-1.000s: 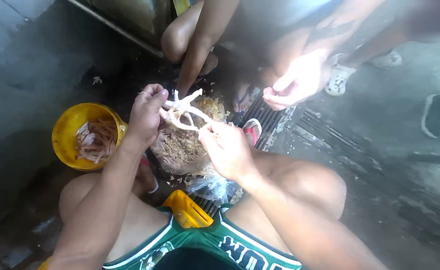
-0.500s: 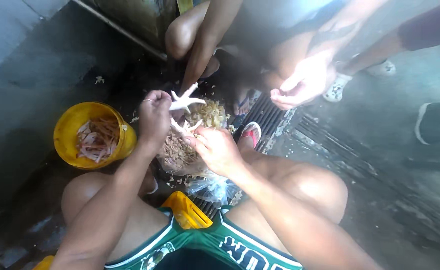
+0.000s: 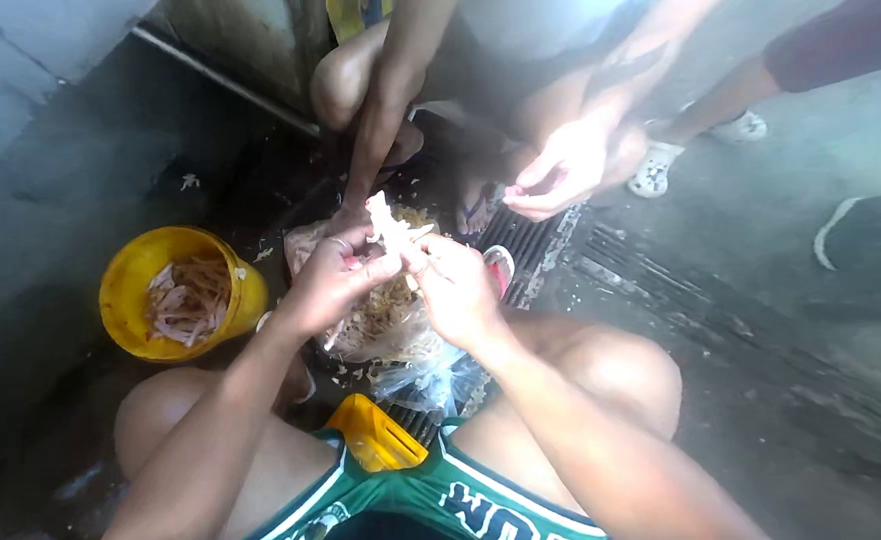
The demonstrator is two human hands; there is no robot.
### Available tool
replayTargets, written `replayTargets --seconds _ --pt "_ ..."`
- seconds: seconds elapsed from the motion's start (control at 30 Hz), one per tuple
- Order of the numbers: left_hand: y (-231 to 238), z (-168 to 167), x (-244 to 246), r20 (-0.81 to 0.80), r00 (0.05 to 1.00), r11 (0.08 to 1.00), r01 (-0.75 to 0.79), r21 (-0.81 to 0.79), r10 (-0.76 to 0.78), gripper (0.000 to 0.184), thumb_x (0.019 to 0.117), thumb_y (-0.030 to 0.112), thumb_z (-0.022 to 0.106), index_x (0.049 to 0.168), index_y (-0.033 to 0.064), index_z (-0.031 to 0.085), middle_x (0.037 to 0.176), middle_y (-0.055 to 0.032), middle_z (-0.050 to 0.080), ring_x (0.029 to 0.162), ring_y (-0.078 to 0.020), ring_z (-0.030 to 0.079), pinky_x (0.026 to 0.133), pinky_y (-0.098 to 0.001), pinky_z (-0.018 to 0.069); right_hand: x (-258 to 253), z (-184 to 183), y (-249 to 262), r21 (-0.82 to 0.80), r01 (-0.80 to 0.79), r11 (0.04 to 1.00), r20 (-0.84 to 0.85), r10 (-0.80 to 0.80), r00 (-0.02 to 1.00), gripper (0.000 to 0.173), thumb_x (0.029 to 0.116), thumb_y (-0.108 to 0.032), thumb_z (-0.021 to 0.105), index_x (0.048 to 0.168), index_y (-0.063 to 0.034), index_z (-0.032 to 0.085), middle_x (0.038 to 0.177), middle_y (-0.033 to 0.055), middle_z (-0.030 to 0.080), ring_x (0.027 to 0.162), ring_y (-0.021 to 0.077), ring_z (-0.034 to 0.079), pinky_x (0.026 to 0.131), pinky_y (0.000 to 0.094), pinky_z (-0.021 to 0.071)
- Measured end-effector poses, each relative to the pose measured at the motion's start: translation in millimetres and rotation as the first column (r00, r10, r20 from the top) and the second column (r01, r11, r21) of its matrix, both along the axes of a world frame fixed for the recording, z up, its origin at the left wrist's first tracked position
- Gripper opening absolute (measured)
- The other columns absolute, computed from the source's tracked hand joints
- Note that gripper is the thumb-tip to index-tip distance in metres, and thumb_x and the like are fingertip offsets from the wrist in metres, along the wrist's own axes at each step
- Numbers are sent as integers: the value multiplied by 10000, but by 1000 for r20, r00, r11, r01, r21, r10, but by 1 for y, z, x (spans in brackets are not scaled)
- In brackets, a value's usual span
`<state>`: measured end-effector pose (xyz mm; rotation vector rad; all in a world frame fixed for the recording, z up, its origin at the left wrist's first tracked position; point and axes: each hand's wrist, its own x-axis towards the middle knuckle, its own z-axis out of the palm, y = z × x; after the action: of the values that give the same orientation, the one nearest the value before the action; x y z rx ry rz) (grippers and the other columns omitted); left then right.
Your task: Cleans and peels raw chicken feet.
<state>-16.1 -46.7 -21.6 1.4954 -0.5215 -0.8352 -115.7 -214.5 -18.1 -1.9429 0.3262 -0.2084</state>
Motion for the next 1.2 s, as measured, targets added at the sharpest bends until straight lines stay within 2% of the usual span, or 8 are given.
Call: replayTargets --seconds 0.13,0.23,0.3,0.5,0.63,0.83,1.0,1.2 --pt "-11 -18 -6 -96 990 993 -96 66 102 249 981 278 703 1158 102 690 758 -96 635 517 -148 520 461 -281 463 -2 7 -8 -38 -117 992 -168 109 980 313 1098 -282 465 975 -125 707 672 -27 564 560 78 537 523 270 483" --pt "-12 -19 -5 -65 989 985 -124 118 132 247 999 268 675 1178 99 665 776 -95 643 550 -162 555 486 -297 487 -4 14 -18 -189 -103 976 -274 49 961 328 1065 -357 545 857 -158 701 608 -37 537 533 87 515 518 329 448" --pt "-13 -11 -3 59 989 970 -148 195 139 232 1009 267 665 1195 130 686 817 -74 681 560 -157 580 482 -299 501 -7 16 -26 -244 -31 969 -210 -22 978 393 1055 -427 541 798 -155 662 566 -36 500 477 90 482 456 317 419" --pt "-16 -9 -11 367 930 956 -89 280 -21 186 911 199 792 1072 156 710 860 8 690 680 -99 646 590 -296 573 -1 11 -22 -197 24 980 -41 -33 999 320 950 -460 685 1026 -150 682 722 -40 603 607 71 575 547 306 512" --pt "-15 -19 -16 481 875 977 -52 206 -55 204 880 177 800 1057 125 713 905 25 695 750 -57 645 652 -260 571 3 7 -11 -107 16 994 -56 -22 998 223 1032 -317 618 1096 -114 684 774 -14 640 671 67 617 610 290 542" --pt "-5 -12 -12 408 913 980 -50 192 -33 206 872 170 774 1071 158 723 895 44 710 742 -58 667 641 -268 588 3 2 -17 -126 -74 989 169 95 981 185 1043 -170 561 965 -86 706 711 -39 635 591 19 586 527 199 510" --pt "-2 -6 -16 303 953 978 -75 192 14 185 888 147 757 1069 174 730 823 23 687 626 -90 620 541 -269 540 1 4 -16 -59 -55 997 152 64 986 132 1014 -168 598 937 -102 682 657 -47 595 523 37 542 455 217 466" --pt "-8 -1 -14 397 907 885 -294 361 139 114 948 241 745 1011 150 718 746 -7 647 548 -117 571 498 -318 510 -8 -4 11 -282 -107 953 243 179 953 159 1000 -170 610 956 -56 712 756 -12 650 638 30 588 591 217 531"
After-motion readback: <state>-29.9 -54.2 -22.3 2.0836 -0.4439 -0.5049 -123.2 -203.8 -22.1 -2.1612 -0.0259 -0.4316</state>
